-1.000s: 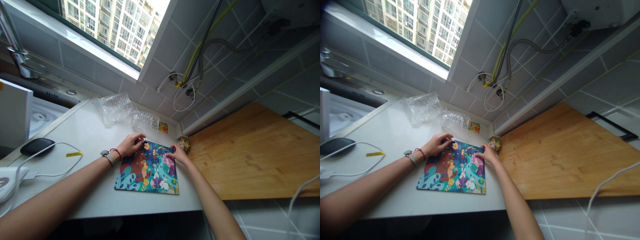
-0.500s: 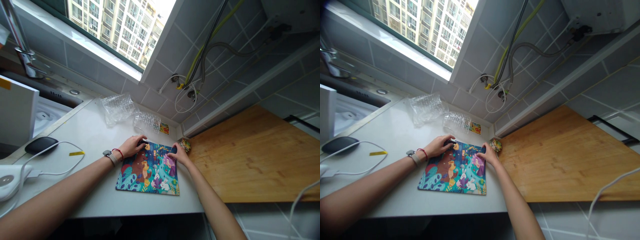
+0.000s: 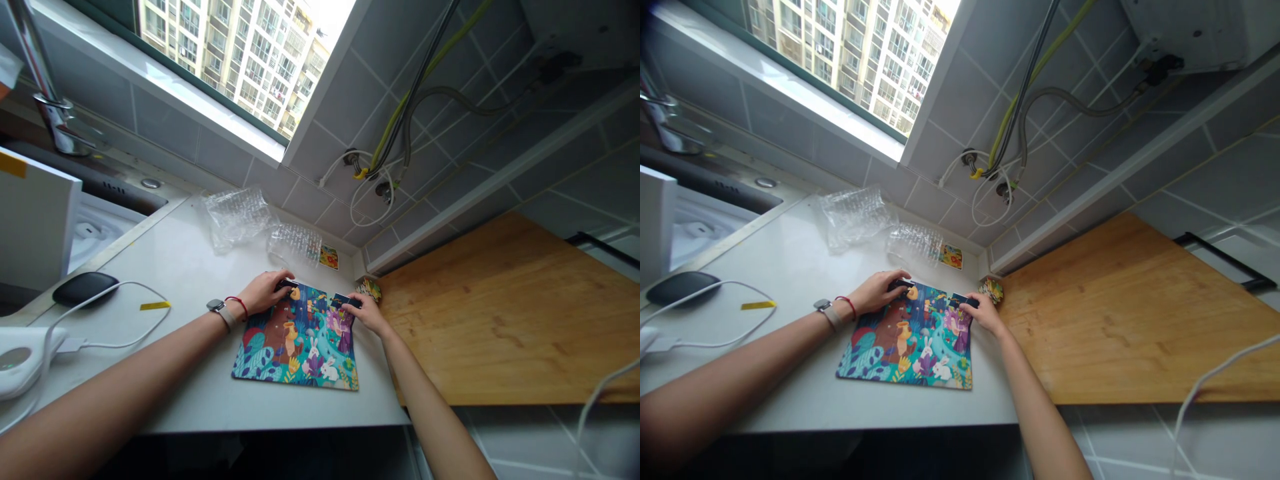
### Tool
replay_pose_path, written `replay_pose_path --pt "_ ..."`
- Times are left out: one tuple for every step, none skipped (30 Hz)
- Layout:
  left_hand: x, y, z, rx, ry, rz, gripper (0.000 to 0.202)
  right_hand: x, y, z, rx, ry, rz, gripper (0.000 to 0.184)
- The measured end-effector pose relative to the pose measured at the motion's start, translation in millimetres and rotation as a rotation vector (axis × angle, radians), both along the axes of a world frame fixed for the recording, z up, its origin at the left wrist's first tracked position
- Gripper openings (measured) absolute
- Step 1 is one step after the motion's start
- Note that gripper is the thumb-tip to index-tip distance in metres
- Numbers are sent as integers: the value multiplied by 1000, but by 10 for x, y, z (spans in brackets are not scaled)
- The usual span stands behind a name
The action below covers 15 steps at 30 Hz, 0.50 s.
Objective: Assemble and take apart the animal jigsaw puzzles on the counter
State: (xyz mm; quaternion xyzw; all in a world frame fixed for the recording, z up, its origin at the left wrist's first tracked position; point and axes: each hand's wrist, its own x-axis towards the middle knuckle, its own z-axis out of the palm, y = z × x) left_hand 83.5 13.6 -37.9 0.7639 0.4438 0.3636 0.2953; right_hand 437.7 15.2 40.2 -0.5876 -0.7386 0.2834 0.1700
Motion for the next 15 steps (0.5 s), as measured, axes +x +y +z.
replay_pose_path --pt "2 0 1 1 -1 1 30 -1 -18 6 -6 20 -7 40" --pt "3 0 1 3 -3 1 30 -2 -33 15 -10 39 -14 41" --pt "4 0 3 4 -5 1 29 -1 -43 30 -11 57 -22 42" --pt "4 -1 4 5 -6 0 29 2 -49 51 -10 75 -32 43" --pt "3 -3 6 6 -6 -2 28 9 -50 79 -2 91 -44 43" --pt "2 -4 7 7 -6 -4 28 17 -48 114 10 107 -60 44" --pt "0 -5 8 9 -6 -7 27 26 -44 153 26 124 -79 44" --pt "-1 -6 9 10 -9 -8 27 34 -41 193 43 140 -98 44" --pt "-3 -6 9 10 -13 -9 26 39 -39 231 57 157 -115 45" --pt "-3 -6 9 11 -19 -9 26 39 -41 265 67 173 -129 46" --pt "-4 -5 8 12 -24 -9 25 33 -46 294 71 189 -139 47" --pt "-4 -4 7 14 -30 -8 25 20 -54 316 72 204 -145 48" --pt "-5 -2 6 16 -36 -8 24 2 -66 334 69 219 -149 49" --pt "-5 0 5 17 -40 -8 24 -22 -78 348 65 233 -150 49" --pt "-7 1 4 18 -45 -8 23 -48 -92 361 62 244 -151 49"
